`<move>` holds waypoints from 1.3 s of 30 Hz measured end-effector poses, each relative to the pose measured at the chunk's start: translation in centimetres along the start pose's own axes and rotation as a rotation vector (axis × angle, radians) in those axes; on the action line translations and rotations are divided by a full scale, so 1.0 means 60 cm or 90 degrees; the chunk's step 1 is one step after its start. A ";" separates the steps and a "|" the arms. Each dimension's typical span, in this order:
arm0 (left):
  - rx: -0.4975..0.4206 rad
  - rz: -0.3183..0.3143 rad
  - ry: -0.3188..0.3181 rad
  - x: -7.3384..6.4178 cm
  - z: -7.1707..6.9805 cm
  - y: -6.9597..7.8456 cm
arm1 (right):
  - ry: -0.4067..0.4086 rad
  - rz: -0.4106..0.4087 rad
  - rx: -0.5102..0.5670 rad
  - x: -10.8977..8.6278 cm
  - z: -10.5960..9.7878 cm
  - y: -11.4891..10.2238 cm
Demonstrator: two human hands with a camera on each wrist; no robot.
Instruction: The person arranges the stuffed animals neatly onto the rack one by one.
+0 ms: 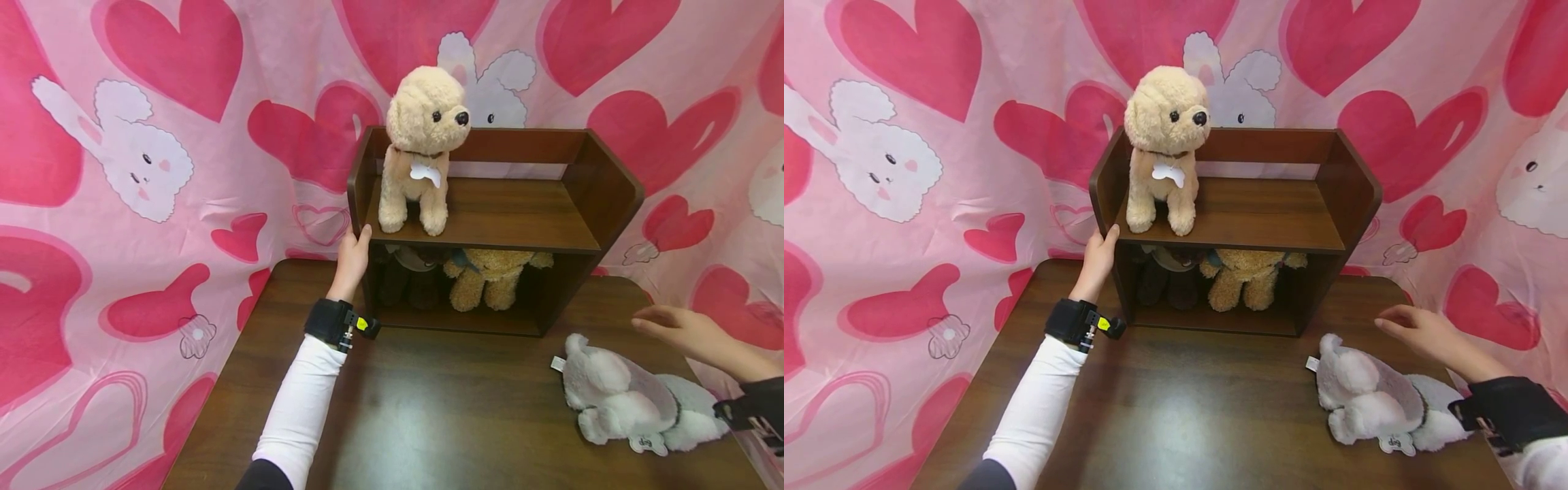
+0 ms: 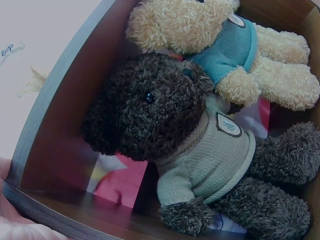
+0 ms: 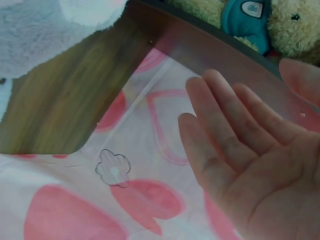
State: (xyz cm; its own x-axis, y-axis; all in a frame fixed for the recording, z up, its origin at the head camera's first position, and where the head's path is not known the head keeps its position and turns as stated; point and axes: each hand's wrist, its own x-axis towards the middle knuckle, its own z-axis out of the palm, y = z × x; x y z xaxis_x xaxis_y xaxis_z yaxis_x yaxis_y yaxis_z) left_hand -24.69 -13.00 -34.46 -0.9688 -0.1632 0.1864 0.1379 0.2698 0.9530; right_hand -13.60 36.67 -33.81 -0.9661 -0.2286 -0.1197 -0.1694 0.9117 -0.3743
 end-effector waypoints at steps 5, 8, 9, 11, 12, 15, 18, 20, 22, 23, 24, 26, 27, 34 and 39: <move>-0.005 -0.004 -0.004 -0.001 0.000 0.001 | 0.011 0.049 0.010 -0.010 -0.002 0.011; -0.007 -0.005 -0.006 -0.001 -0.001 0.002 | 0.012 0.061 0.020 -0.014 -0.002 0.017; -0.007 -0.006 -0.007 -0.001 -0.001 0.003 | 0.013 0.063 0.024 -0.015 -0.003 0.018; -0.007 -0.009 -0.009 -0.001 -0.001 0.003 | 0.018 0.070 0.031 -0.017 -0.002 0.022; -0.007 -0.010 -0.009 -0.001 -0.001 0.003 | 0.023 0.073 0.035 -0.018 -0.001 0.024; -0.005 -0.015 -0.009 -0.001 -0.001 0.003 | 0.041 0.086 0.061 -0.022 0.001 0.031; -0.002 -0.017 -0.007 -0.001 0.000 0.004 | 0.056 0.105 0.096 -0.027 0.005 0.041; -0.002 -0.016 -0.007 -0.001 0.001 0.004 | 0.056 0.121 0.115 -0.032 0.007 0.048; 0.000 -0.016 -0.008 -0.001 0.001 0.005 | 0.054 0.134 0.135 -0.037 0.009 0.054; 0.001 -0.017 -0.008 -0.001 0.001 0.005 | 0.051 0.141 0.146 -0.040 0.009 0.056; 0.001 -0.018 -0.009 -0.001 0.001 0.005 | 0.048 0.148 0.154 -0.042 0.009 0.058; 0.002 -0.021 -0.010 -0.001 0.000 0.005 | 0.052 0.156 0.170 -0.046 0.011 0.063; 0.002 -0.022 -0.010 -0.001 0.000 0.005 | 0.055 0.159 0.179 -0.048 0.011 0.065; 0.009 -0.018 -0.005 0.001 0.001 0.002 | 0.043 0.204 0.216 -0.056 0.015 0.083; 0.007 -0.015 -0.004 0.000 0.001 0.001 | 0.028 0.213 0.263 -0.066 0.022 0.102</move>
State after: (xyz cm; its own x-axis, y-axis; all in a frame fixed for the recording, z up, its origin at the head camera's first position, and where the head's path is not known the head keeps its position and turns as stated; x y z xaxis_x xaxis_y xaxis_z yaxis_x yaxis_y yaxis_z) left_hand -24.69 -12.92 -34.41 -0.9730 -0.1638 0.1628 0.1131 0.2769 0.9542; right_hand -10.58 42.68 -36.82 -0.9629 0.0745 -0.2595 0.2320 0.7203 -0.6538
